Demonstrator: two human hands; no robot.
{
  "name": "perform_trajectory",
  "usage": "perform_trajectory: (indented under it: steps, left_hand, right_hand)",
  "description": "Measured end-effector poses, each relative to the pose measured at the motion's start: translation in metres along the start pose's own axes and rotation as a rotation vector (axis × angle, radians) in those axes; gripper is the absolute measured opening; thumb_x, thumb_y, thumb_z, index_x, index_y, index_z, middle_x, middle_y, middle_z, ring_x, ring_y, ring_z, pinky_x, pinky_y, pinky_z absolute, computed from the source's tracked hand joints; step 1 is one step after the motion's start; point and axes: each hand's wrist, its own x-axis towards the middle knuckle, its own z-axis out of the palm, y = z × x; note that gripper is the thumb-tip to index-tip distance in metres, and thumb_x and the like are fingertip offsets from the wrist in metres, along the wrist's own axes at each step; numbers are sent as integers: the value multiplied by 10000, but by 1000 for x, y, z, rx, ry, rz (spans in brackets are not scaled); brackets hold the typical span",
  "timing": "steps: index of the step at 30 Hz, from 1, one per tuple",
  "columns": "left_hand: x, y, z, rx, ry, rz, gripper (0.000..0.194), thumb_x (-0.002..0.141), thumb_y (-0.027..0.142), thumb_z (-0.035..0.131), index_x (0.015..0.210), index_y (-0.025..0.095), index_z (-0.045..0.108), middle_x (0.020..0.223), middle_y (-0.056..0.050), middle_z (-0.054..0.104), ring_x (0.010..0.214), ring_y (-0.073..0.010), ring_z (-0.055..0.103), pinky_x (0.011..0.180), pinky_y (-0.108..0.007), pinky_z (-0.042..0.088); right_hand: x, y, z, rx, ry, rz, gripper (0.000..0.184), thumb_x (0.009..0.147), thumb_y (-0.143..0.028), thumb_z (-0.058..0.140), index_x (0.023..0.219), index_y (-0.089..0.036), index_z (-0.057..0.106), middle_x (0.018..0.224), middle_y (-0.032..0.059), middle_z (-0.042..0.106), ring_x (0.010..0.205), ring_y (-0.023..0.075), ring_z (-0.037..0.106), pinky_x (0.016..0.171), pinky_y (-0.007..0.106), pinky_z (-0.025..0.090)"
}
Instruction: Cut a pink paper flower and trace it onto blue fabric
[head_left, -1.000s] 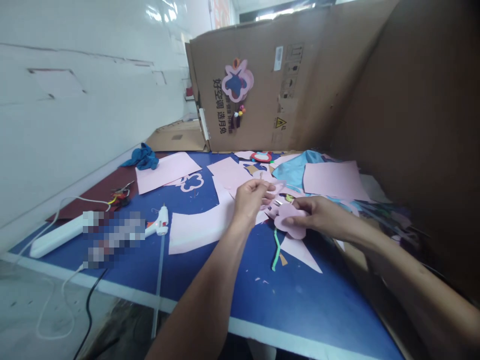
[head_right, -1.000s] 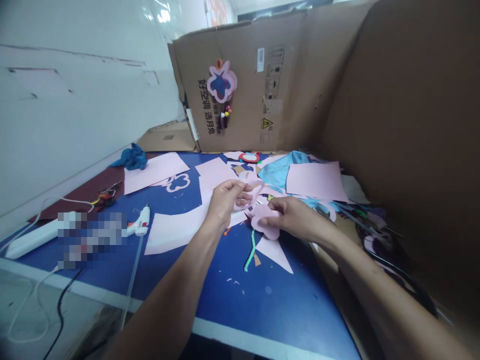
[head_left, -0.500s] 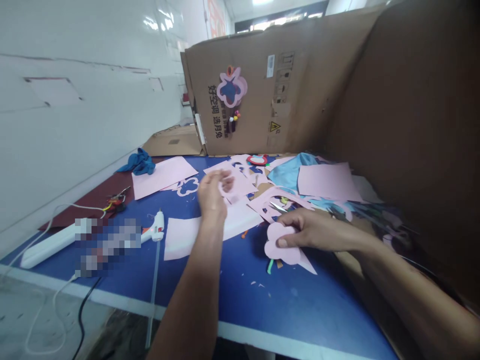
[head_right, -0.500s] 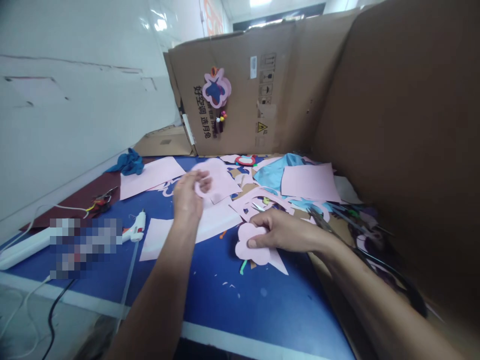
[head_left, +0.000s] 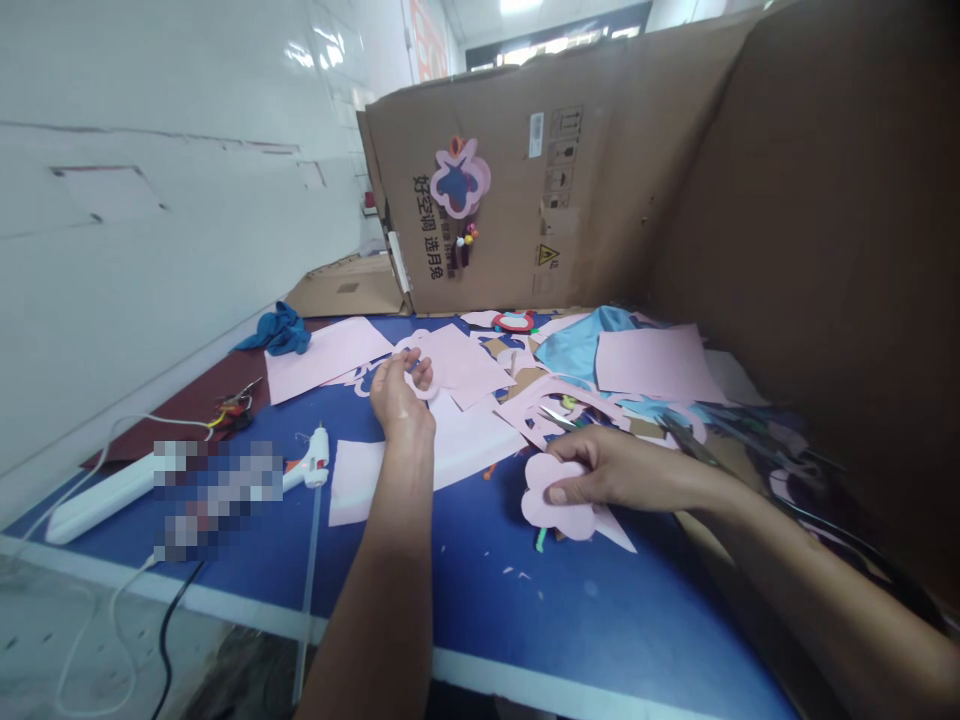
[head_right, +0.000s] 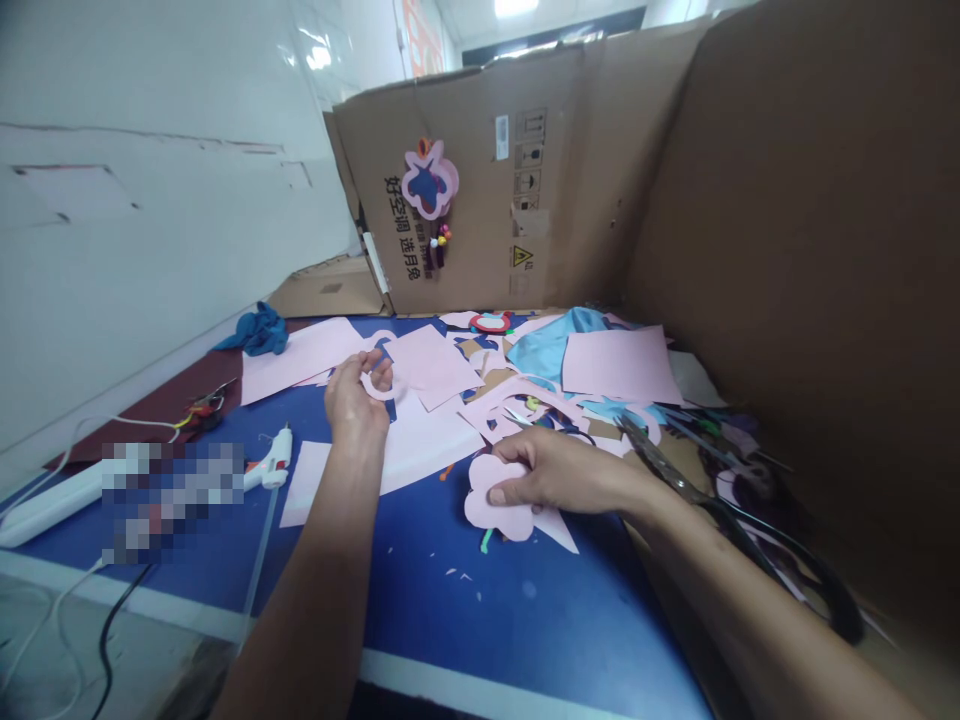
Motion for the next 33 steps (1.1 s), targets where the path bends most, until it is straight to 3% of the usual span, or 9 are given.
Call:
perform_trajectory:
  steps: [8, 18, 26, 29, 33]
  left_hand:
    - [-2, -1, 0, 4, -40, -170, 49, 868, 154, 671, 901, 169, 639, 826, -54, 748, 642, -128, 710, 639, -221, 546]
    - [-12, 5, 5, 13, -129, -279, 30, 905, 120, 663, 896, 149, 664, 812, -75, 758, 653, -135, 716, 679, -232, 567]
    - [-3, 10, 27, 33, -125, -353, 115, 977, 118, 585, 891, 146, 657, 798, -69, 749, 622, -124, 701, 661, -222, 574]
    - [10, 9, 38, 49, -145, -418, 114, 986, 125, 574, 935, 148, 673, 785, -72, 750, 614, -138, 701, 625, -231, 581]
    - [38, 7, 48, 94, -149, -487, 143, 954, 80, 612, 1054, 135, 698, 735, -60, 737, 548, -124, 661, 572, -218, 566]
  right_hand:
    - [0, -8, 4, -37, 9, -5, 348, 849, -524, 824, 856, -195, 709, 728, -14, 696, 600, 135, 583, 534, 240, 427]
    - [7, 1, 5, -106, 80, -34, 319, 863, -490, 807, 853, -191, 697, 749, -9, 696, 639, 152, 581, 563, 255, 384]
    - [1, -3, 0, -124, 84, -34, 313, 859, -485, 790, 834, -194, 678, 740, -8, 692, 631, 156, 575, 553, 256, 373]
    - [-2, -1, -9, -143, 169, -63, 308, 861, -489, 782, 838, -195, 689, 750, -10, 683, 655, 163, 577, 573, 262, 392]
    - [-9, 1, -29, -154, 413, -56, 346, 866, -526, 760, 871, -184, 706, 813, 12, 701, 708, 180, 595, 609, 277, 415]
